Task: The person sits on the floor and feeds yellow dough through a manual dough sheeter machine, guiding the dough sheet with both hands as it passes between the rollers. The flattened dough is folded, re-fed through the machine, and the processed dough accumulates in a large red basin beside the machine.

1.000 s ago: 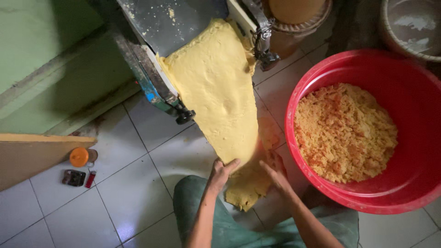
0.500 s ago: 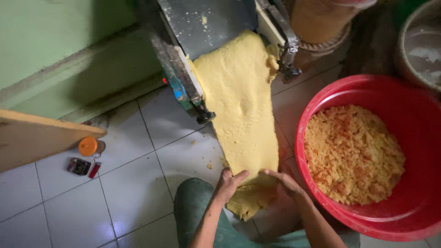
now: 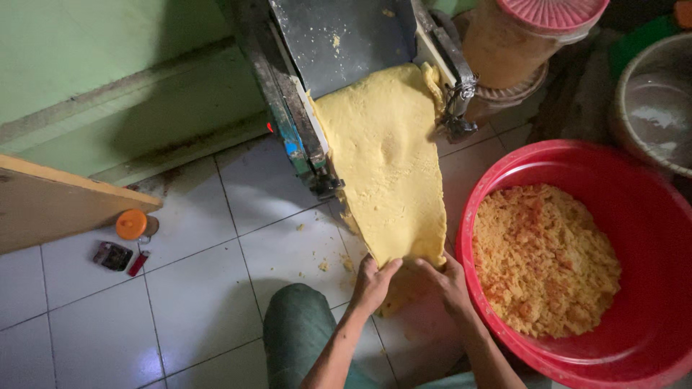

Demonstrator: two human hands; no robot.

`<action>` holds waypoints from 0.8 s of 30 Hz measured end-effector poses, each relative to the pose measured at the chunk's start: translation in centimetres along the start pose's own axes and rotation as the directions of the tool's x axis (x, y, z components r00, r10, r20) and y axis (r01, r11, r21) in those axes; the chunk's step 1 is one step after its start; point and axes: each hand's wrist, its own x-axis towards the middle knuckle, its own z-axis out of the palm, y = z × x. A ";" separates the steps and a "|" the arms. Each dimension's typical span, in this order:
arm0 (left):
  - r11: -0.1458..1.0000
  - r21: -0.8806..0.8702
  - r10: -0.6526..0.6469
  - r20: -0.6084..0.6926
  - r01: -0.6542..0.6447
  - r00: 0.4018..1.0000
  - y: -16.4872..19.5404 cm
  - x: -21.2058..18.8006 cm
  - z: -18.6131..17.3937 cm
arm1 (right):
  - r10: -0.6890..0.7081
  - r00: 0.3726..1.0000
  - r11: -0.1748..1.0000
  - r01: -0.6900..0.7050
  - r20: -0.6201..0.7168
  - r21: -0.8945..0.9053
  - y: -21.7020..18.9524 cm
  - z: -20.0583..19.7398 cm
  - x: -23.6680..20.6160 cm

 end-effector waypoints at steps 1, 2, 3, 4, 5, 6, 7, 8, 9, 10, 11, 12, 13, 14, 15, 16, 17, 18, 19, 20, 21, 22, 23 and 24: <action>0.999 -0.004 0.049 -0.009 -0.049 0.999 -0.2 0.2 0.0 | -0.006 1.000 1.000 0.006 0.003 0.002 0.2 0.0 0.5; 0.995 -0.008 0.097 -0.020 -0.097 0.995 -0.5 0.2 0.0 | -0.010 1.000 1.000 0.010 0.008 0.005 0.5 -0.1 1.0; 0.989 -0.009 0.145 -0.029 -0.146 0.989 -0.8 0.2 0.0 | -0.016 1.000 1.000 0.016 0.011 0.009 0.9 -0.2 1.5; 0.988 0.002 0.158 -0.027 -0.158 0.987 -1.2 0.2 0.0 | -0.023 0.999 0.999 0.022 0.030 0.045 1.3 -0.2 1.9; 0.986 0.011 0.167 -0.025 -0.167 0.986 -1.6 0.1 0.0 | -0.028 0.998 0.997 0.024 0.050 0.079 1.6 -0.3 2.2; 0.984 0.019 0.177 -0.024 -0.176 0.984 -1.9 0.0 0.0 | -0.034 0.997 0.994 0.026 0.069 0.111 1.9 -0.4 2.4; 0.983 0.018 0.182 -0.025 -0.182 0.983 -2.2 0.0 0.0 | -0.021 0.998 0.995 0.015 0.057 0.102 2.1 -0.4 2.6; 0.982 0.015 0.189 -0.026 -0.188 0.982 -2.5 0.0 0.0 | -0.009 0.999 0.996 0.005 0.043 0.092 2.2 -0.4 2.7; 0.981 0.011 0.193 -0.027 -0.193 0.981 -2.7 0.1 -0.1 | 0.005 1.000 0.997 -0.007 0.028 0.081 2.2 -0.4 2.7; 0.987 0.011 0.161 -0.023 -0.161 0.987 -2.9 0.3 -0.1 | -0.019 0.999 0.996 0.016 0.036 0.083 2.1 -0.3 2.7; 0.992 0.012 0.128 -0.020 -0.127 0.992 -2.9 0.5 -0.2 | -0.041 0.998 0.996 0.037 0.044 0.084 1.8 -0.1 2.7; 0.995 0.013 0.096 -0.016 -0.096 0.995 -2.9 0.7 -0.3 | -0.066 0.996 0.994 0.061 0.053 0.087 1.6 0.1 2.7; 0.992 0.025 0.122 -0.035 -0.121 0.992 -2.8 0.9 -0.4 | -0.047 0.998 0.995 0.042 0.047 0.095 1.4 0.2 2.8; 0.989 0.040 0.148 -0.055 -0.146 0.987 -2.7 1.1 -0.5 | -0.028 0.999 0.994 0.024 0.043 0.104 1.1 0.5 2.8; 0.984 0.055 0.171 -0.073 -0.167 0.983 -2.5 1.3 -0.7 | -0.007 0.999 0.993 0.003 0.037 0.115 0.8 0.7 2.9; 0.983 0.031 0.183 -0.083 -0.181 0.980 -2.3 1.5 -0.8 | -0.019 0.999 0.994 0.015 0.037 0.105 0.5 1.0 3.1; 0.981 0.009 0.196 -0.093 -0.196 0.976 -2.1 1.7 -0.9 | -0.032 0.999 0.995 0.029 0.038 0.097 0.3 1.2 3.2; 0.977 -0.012 0.209 -0.104 -0.211 0.972 -1.9 1.8 -1.0 | -0.046 0.998 0.995 0.042 0.039 0.089 0.0 1.5 3.5; 0.987 0.020 0.163 -0.102 -0.161 0.981 -1.8 1.9 -1.2 | -0.047 0.998 0.995 0.043 0.041 0.092 -0.1 1.7 3.7; 0.993 0.053 0.115 -0.100 -0.110 0.988 -1.6 2.0 -1.3 | -0.046 0.998 0.994 0.042 0.041 0.096 -0.3 1.9 3.9; 0.995 0.086 0.067 -0.099 -0.059 0.993 -1.6 2.1 -1.4 | -0.046 0.998 0.994 0.042 0.041 0.101 -0.3 2.1 4.1; 0.993 0.116 0.040 -0.099 -0.029 0.994 -1.6 2.2 -1.6 | -0.034 0.998 0.994 0.030 0.043 0.103 -0.4 2.3 4.4; 0.989 0.145 0.014 -0.100 0.000 0.995 -1.6 2.4 -1.7 | -0.023 0.999 0.994 0.018 0.046 0.104 -0.5 2.4 4.7; 0.984 0.175 -0.012 -0.102 0.030 0.995 -1.6 2.6 -1.8 | -0.011 0.999 0.994 0.006 0.048 0.106 -0.5 2.4 4.9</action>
